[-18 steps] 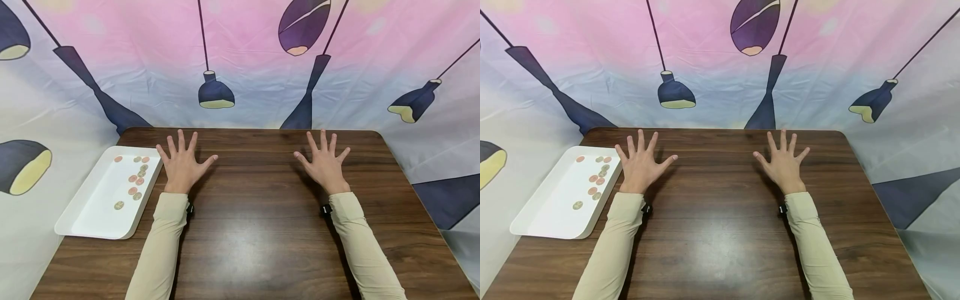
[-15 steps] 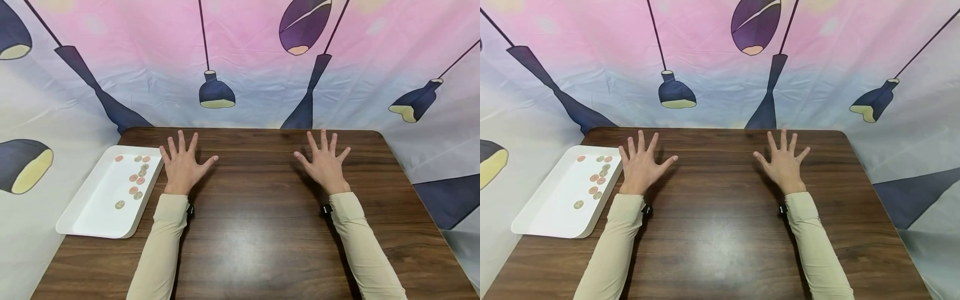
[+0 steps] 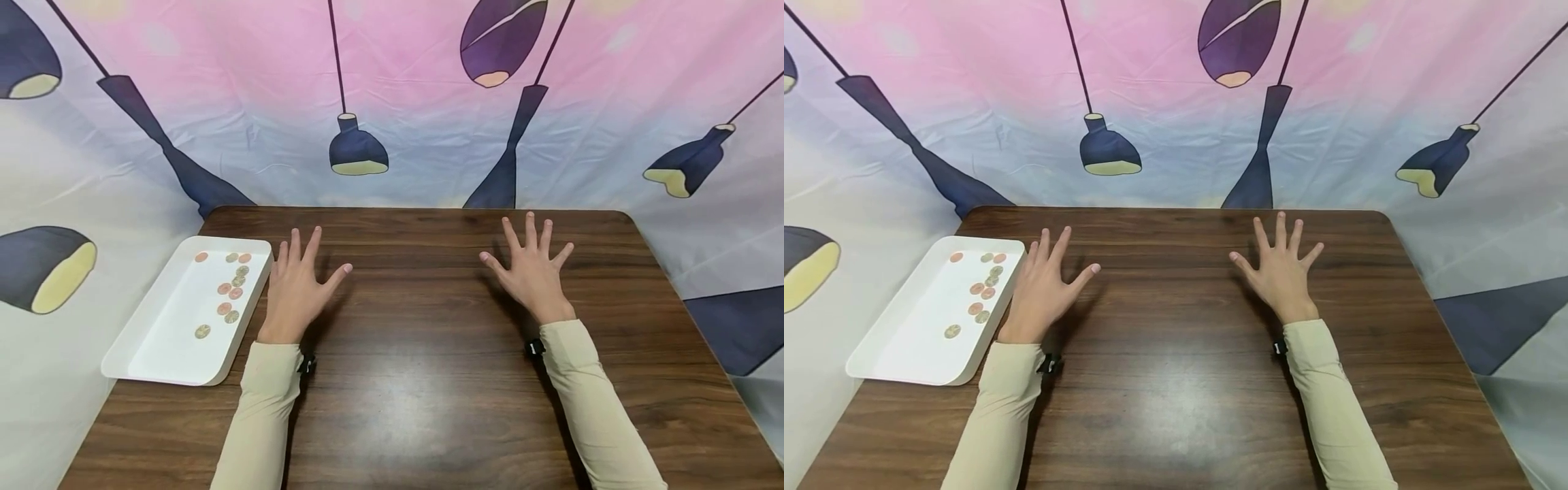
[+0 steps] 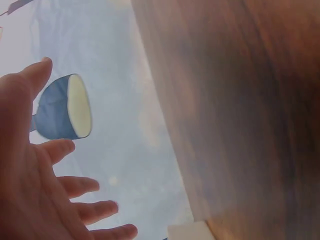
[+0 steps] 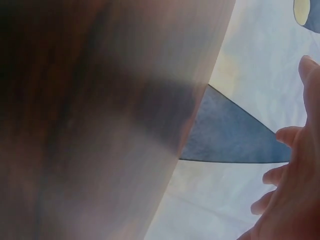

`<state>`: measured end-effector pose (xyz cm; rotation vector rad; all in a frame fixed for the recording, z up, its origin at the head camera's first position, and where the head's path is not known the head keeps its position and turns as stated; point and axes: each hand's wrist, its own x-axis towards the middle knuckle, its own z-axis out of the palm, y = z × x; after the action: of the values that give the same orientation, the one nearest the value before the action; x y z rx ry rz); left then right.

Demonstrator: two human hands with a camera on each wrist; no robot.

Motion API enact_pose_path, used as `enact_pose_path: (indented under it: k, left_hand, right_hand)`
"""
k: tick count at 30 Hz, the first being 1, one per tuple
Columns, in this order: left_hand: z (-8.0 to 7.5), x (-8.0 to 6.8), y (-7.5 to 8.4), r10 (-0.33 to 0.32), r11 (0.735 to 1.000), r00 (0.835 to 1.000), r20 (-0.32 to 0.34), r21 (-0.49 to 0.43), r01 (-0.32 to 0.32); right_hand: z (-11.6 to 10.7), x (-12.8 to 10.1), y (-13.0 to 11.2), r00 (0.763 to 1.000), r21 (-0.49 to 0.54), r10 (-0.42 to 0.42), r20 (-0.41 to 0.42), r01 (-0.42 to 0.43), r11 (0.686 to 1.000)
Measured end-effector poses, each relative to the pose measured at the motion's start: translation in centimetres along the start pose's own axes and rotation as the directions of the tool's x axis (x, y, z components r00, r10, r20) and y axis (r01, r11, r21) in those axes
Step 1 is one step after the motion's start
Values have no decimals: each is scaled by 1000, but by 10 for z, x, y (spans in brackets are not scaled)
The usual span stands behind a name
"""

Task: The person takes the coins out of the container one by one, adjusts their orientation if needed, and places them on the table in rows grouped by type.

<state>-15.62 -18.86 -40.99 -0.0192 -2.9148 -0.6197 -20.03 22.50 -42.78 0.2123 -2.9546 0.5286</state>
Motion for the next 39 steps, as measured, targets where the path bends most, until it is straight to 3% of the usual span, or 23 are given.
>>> enact_pose_path:
  k: [5, 10, 13, 19, 23, 26, 28, 30, 33, 36, 39]
  left_hand:
    - [-10, -17, 1, 0, 1000, 999, -54, -28, -1]
    - [-24, -38, -4, -74, 984, 990, -121, -172, 53]
    - [-31, -51, -7, -122, 967, 977, -177, -243, 77]
    - [-45, -81, -16, -133, 970, 946, -295, -234, 63]
    - [-56, -104, -29, -202, 961, 931, -306, -246, 127]
    - [-62, -119, -40, -296, 917, 911, -285, -351, 188]
    - [-65, -128, -48, -367, 874, 887, -281, -430, 226]
    - [-66, -137, -54, -437, 832, 850, -294, -490, 259]
    - [-68, -148, -63, -522, 781, 779, -348, -562, 272]
    - [-68, -155, -69, -609, 659, 702, -368, -727, 191]
    - [-66, -158, -73, -715, 490, 609, -343, -868, 87]
  right_hand:
    - [0, -4, -5, 1000, 9, 7, 11, -7, 1000]
    - [3, -5, -13, 1000, 32, 9, 12, -9, 999]
    - [5, -6, -18, 1000, 46, 2, 6, -2, 999]
    - [8, -7, -29, 1000, 62, -16, 26, 14, 998]
    - [11, -8, -36, 998, 56, -33, 55, 30, 998]
    - [13, -8, -40, 997, 52, -37, 75, 33, 998]
    - [14, -9, -43, 996, 53, -38, 83, 34, 998]
    - [15, -9, -46, 995, 52, -42, 88, 38, 998]
    - [16, -9, -50, 994, 54, -55, 91, 50, 997]
    - [18, -9, -53, 994, 50, -61, 87, 57, 997]
    - [19, -8, -56, 994, 51, -66, 85, 62, 997]
